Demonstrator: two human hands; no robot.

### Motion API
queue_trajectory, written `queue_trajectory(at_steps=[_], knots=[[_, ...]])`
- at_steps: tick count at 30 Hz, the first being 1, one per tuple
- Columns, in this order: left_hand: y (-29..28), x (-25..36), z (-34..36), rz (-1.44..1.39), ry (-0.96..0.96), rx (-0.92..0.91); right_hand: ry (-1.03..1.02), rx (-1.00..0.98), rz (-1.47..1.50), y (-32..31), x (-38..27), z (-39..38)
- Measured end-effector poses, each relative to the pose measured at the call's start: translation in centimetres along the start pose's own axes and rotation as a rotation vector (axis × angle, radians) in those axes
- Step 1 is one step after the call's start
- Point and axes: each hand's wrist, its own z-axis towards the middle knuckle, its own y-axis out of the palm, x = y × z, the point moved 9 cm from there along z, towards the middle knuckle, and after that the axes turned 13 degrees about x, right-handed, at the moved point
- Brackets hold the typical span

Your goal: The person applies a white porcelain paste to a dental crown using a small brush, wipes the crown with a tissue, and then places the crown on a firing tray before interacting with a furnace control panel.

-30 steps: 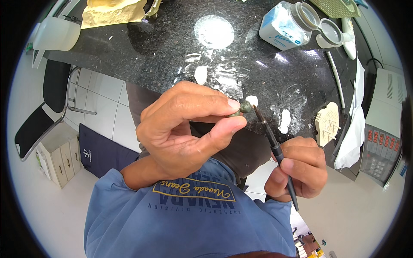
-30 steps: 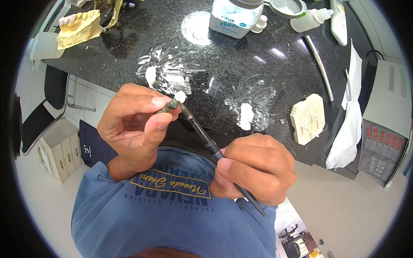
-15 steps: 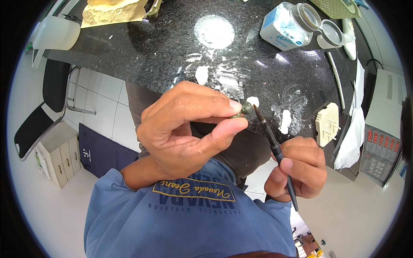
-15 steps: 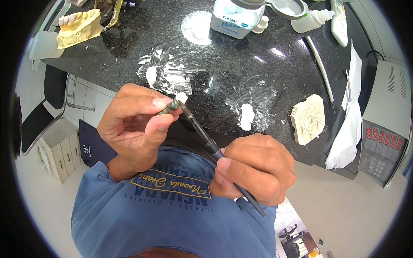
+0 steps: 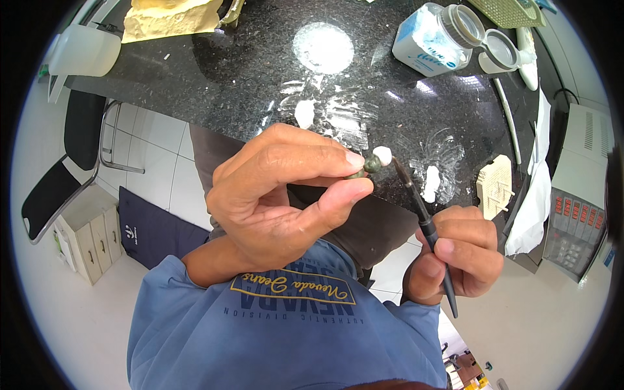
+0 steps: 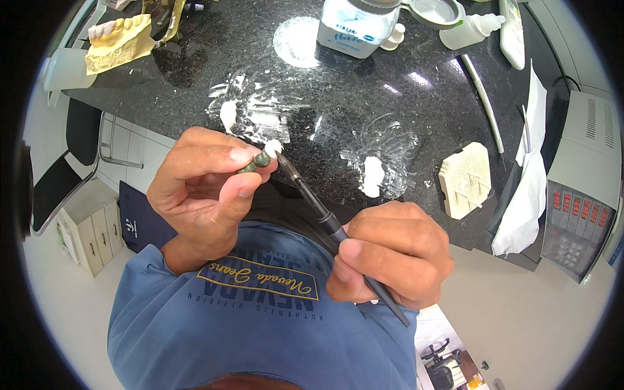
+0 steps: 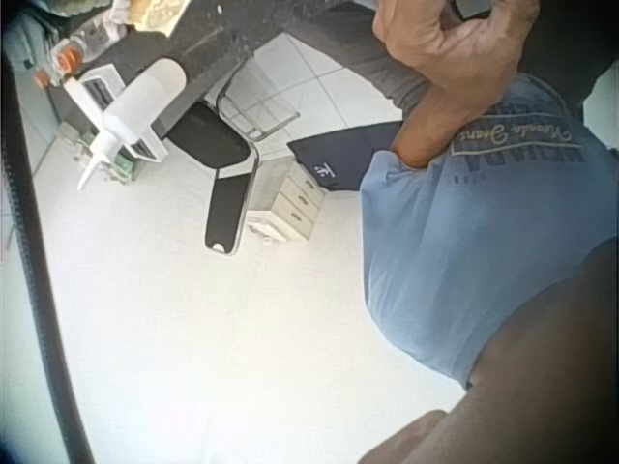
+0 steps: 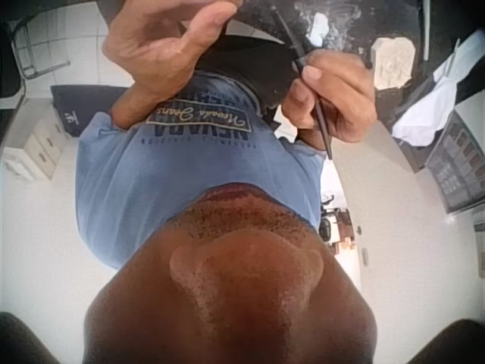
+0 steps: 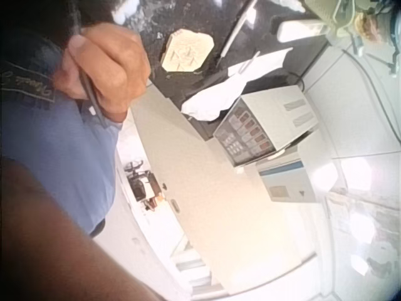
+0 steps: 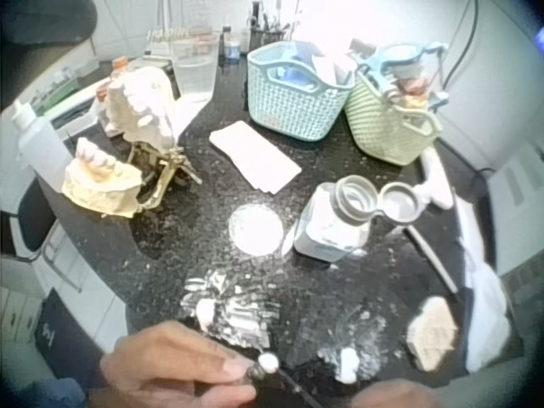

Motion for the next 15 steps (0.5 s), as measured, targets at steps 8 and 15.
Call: queue_trajectory(at_steps=[8,15], knots=[[-0.6,-0.3,0.2,-0.081,-0.028,0.138,0.002,-0.061,-0.011,0.6,-0.1,0.4],[-0.7,-0.5,0.1,-0.099,-0.073,0.155,0.008,-0.092,0.052,-0.4,0.0,-0.1]])
